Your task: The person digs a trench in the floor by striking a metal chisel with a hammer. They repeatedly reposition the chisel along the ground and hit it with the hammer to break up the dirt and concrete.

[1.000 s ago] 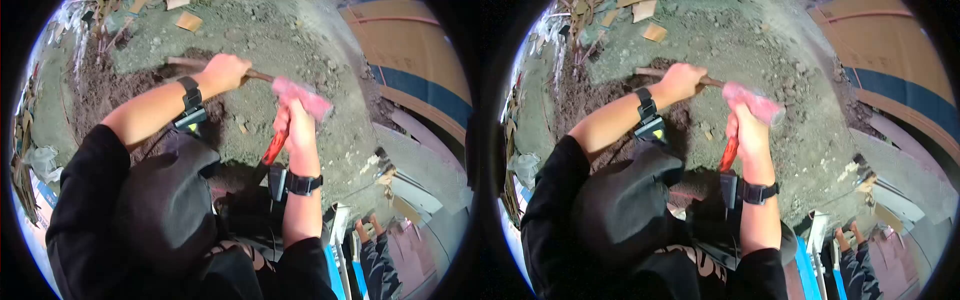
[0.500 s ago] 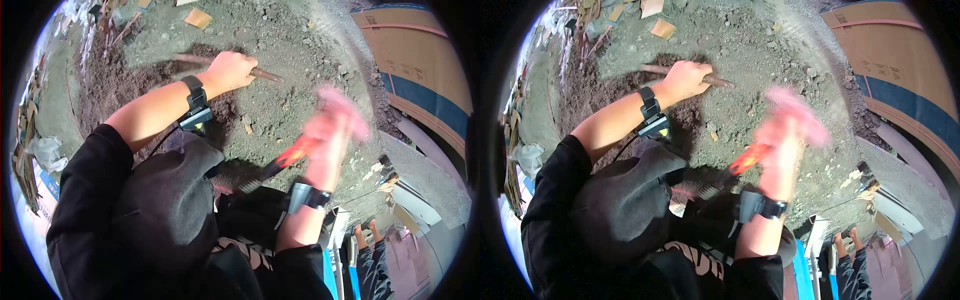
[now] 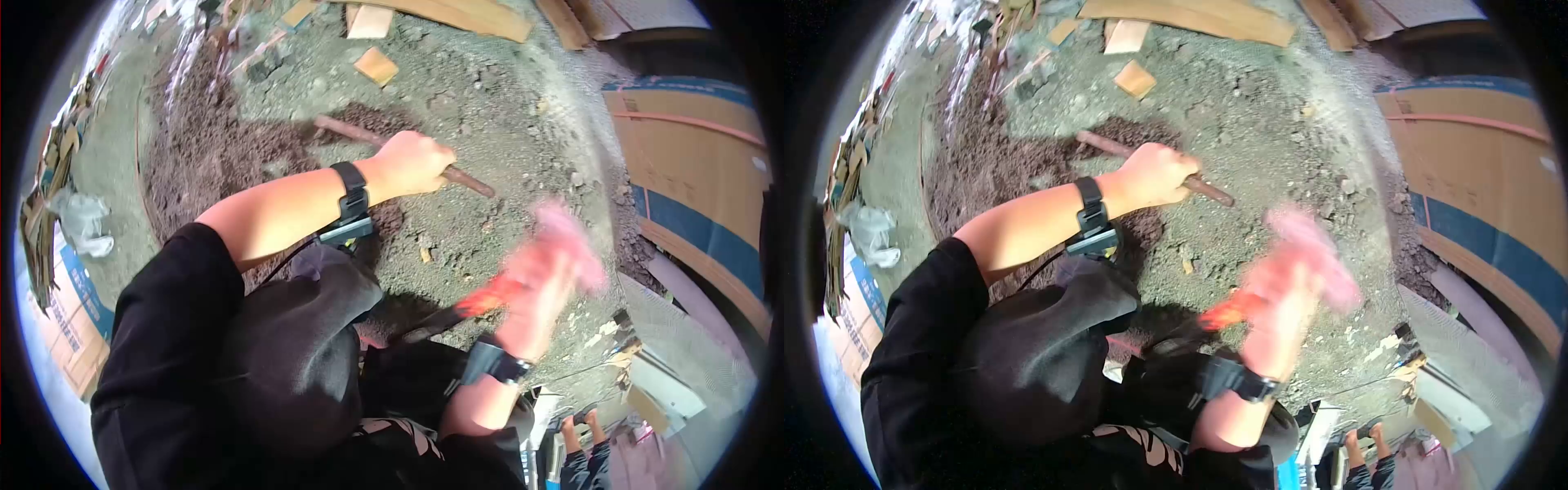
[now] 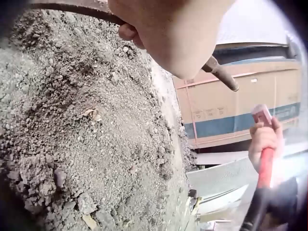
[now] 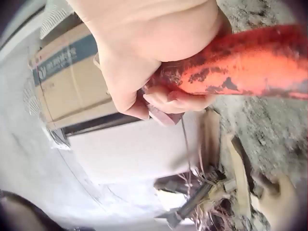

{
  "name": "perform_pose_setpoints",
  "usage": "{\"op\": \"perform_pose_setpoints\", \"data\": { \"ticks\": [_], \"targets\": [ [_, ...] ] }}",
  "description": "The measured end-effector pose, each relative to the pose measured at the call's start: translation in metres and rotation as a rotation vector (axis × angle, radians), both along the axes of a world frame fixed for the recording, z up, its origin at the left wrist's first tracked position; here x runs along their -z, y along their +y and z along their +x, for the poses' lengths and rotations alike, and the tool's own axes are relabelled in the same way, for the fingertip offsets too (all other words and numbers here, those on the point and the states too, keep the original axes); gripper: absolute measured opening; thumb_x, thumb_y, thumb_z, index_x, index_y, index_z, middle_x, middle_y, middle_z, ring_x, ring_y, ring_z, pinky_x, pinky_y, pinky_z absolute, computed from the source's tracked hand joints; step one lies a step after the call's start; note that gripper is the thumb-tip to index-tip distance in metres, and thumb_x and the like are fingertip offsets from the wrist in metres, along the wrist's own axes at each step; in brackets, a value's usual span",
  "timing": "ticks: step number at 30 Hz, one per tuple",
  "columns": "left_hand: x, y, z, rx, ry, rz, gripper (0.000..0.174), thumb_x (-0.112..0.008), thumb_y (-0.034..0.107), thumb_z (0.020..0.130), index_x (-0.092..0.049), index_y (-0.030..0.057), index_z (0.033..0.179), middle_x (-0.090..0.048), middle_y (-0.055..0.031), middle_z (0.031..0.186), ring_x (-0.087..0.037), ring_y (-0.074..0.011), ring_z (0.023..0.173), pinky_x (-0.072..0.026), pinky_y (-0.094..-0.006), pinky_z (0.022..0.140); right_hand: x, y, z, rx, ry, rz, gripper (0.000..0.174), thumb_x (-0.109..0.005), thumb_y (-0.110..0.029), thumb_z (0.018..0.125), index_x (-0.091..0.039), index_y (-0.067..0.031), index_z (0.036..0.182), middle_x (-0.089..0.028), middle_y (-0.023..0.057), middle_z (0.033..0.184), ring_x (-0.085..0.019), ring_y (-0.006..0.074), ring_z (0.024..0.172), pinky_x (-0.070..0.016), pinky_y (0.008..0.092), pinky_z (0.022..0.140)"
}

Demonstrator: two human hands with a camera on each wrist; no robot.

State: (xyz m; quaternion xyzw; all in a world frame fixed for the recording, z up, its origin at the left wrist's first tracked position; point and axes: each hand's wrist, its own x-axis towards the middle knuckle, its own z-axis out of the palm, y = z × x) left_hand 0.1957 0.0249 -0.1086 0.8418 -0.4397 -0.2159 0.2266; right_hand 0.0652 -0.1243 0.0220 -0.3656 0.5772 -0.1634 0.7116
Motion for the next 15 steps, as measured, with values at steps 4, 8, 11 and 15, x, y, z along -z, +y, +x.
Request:
{"op": "perform_pose_setpoints", "data": {
  "ticks": [4,8,11,15],
  "targets": [
    [-0.005,0.002,0.003,-0.039,-0.008,0.013,0.015,-0.067,0.017,0.063,-0.061,0.0098,0.075,-0.059,-0.0116,0.06,-0.061,-0.031,0.058,-0.0484,-0.0415,0.054,0.007,-0.001,0.0,-0.379,-0.088,0.277,0.012,-0.058,-0.015,0.08,-0.052,-0.0052,0.081,-0.038,-0.0035,0.054,-0.034,0.0072,0.042,-0.0275,0.0217,0.039],
    [-0.003,0.003,-0.005,-0.017,-0.031,0.016,0.012,-0.065,0.015,0.062,-0.061,0.0094,0.072,-0.059,-0.0115,0.06,-0.06,-0.0311,0.057,-0.0483,-0.0414,0.053,-0.021,-0.058,-0.021,-0.292,-0.213,0.017,0.016,-0.056,-0.021,0.081,-0.052,-0.0054,0.079,-0.034,-0.0062,0.047,-0.029,0.0063,0.036,-0.021,0.0207,0.034],
    [-0.006,0.008,-0.005,-0.003,-0.031,-0.077,0.012,-0.064,0.014,0.061,-0.06,0.0087,0.071,-0.058,-0.0117,0.059,-0.059,-0.0318,0.057,-0.0474,-0.0419,0.052,-0.014,-0.034,-0.017,-0.229,-0.35,-0.05,0.017,-0.057,-0.021,0.08,-0.052,-0.005,0.079,-0.033,-0.0063,0.048,-0.027,0.0059,0.036,-0.0194,0.0213,0.034],
    [-0.005,0.01,-0.001,-0.025,-0.075,-0.06,0.014,-0.063,0.011,0.059,-0.055,0.0072,0.07,-0.058,-0.0119,0.06,-0.059,-0.0318,0.058,-0.0476,-0.0413,0.052,0.012,-0.008,-0.031,-0.451,-0.009,0.359,0.013,-0.056,-0.017,0.08,-0.051,-0.005,0.079,-0.037,-0.0046,0.052,-0.031,0.0074,0.04,-0.0238,0.0217,0.038]
  ]
}}
